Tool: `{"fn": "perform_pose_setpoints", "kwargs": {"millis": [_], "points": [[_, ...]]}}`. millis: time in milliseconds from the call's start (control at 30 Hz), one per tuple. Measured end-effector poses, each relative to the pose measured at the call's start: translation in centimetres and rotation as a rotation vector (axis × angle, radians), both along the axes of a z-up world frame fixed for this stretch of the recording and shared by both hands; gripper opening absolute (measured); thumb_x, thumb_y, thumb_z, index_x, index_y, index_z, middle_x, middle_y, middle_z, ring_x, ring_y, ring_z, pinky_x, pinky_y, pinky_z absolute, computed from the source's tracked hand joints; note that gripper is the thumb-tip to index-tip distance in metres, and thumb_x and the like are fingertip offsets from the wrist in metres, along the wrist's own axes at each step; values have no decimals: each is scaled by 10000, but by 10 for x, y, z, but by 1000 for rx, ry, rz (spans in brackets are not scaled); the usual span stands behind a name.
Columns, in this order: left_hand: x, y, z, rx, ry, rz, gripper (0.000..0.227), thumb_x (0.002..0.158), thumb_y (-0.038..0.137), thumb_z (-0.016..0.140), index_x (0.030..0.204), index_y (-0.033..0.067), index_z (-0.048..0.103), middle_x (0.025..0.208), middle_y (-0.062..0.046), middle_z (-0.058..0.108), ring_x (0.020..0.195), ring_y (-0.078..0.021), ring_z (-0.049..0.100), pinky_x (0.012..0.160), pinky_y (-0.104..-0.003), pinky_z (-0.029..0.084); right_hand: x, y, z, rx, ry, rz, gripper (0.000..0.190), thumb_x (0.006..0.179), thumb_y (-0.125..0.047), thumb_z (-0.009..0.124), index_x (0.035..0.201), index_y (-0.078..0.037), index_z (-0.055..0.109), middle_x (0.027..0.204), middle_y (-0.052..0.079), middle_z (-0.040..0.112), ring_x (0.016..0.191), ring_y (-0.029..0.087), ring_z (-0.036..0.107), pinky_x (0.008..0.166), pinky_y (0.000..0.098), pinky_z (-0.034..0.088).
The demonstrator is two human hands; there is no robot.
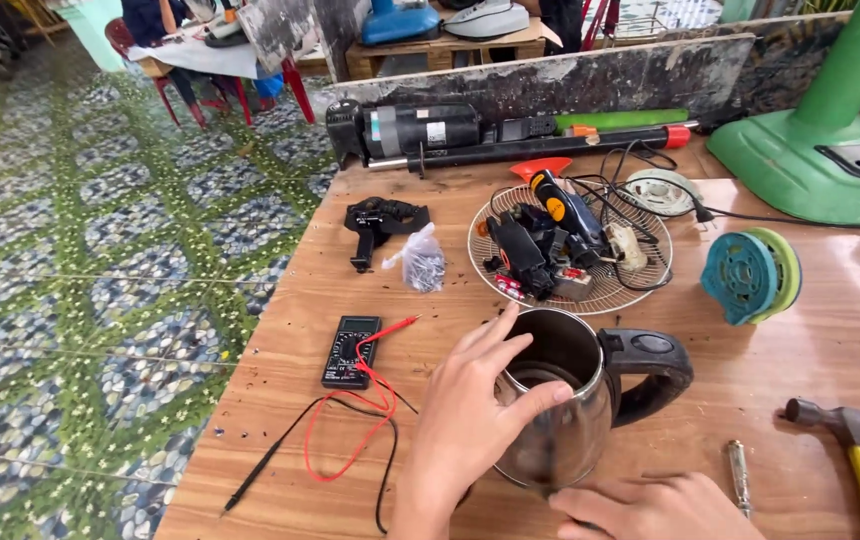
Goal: Polishing and cleaning the exterior surface of a stainless steel electric kettle using a brush and a small tool.
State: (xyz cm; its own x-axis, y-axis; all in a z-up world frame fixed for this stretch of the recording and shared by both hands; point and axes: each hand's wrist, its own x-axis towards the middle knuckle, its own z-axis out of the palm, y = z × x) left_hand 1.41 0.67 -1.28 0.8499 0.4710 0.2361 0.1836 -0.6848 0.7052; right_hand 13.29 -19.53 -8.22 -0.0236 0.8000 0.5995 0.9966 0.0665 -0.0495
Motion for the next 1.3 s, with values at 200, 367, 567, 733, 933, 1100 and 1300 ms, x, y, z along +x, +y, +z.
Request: {"fn": "perform_pose_setpoints", "kwargs": {"millis": [200,367,567,733,933,1100,1300], "points": [[0,4,-3,26,-100,-18,697,819,570,702,1300,65,705,1576,-74,507,1420,-293,477,1121,-467,362,-6,-12,26,40,106,-178,272,790,-456,769,1055,-404,792,1014,-223,825,609,32,788,607,218,590],[1,5,3,-22,-37,-3,705,791,589,718,1302,104,716,1584,-15,516,1443,-239,467,1119,-465,360,-1,-21,61,29,188,-39,242,809,-384,796,1033,-292,802,774,-149,852,471,5,751,503,214,565],[1,2,0,3,-25,-22,689,857,587,644,1317,78,699,1627,-26,447,1468,-250,430,1108,-475,357,17,-21,37,-188,125,44,280,944,-365,677,1165,-194,697,999,-61,843,657,153,801,579,363,613],[-1,2,3,-25,0,-16,694,858,585,634,1327,76,691,1634,-22,434,1480,-241,421,1106,-482,354,10,-33,45,-235,426,-32,251,885,-336,697,1116,-278,778,830,-113,854,614,42,813,587,240,611],[0,3,4,31,0,-14,698,872,606,602,1317,76,696,1626,-27,442,1460,-254,442,1097,-475,363,-2,-37,52,-207,370,-202,350,820,-425,738,1166,-400,784,798,-99,773,573,72,698,531,317,535],[0,3,6,66,-25,-34,694,886,590,599,1313,51,690,1621,-72,442,1460,-273,442,1103,-476,364,-8,-7,31,-563,491,-290,344,914,-540,656,1211,-392,744,941,2,866,804,273,817,716,392,607],[0,3,0,97,-53,-52,693,888,582,595,1301,34,690,1594,-112,467,1435,-302,477,1108,-469,373,-40,17,21,-165,230,-60,268,943,-346,693,1135,-161,718,916,-27,821,570,155,776,496,399,577]]}}
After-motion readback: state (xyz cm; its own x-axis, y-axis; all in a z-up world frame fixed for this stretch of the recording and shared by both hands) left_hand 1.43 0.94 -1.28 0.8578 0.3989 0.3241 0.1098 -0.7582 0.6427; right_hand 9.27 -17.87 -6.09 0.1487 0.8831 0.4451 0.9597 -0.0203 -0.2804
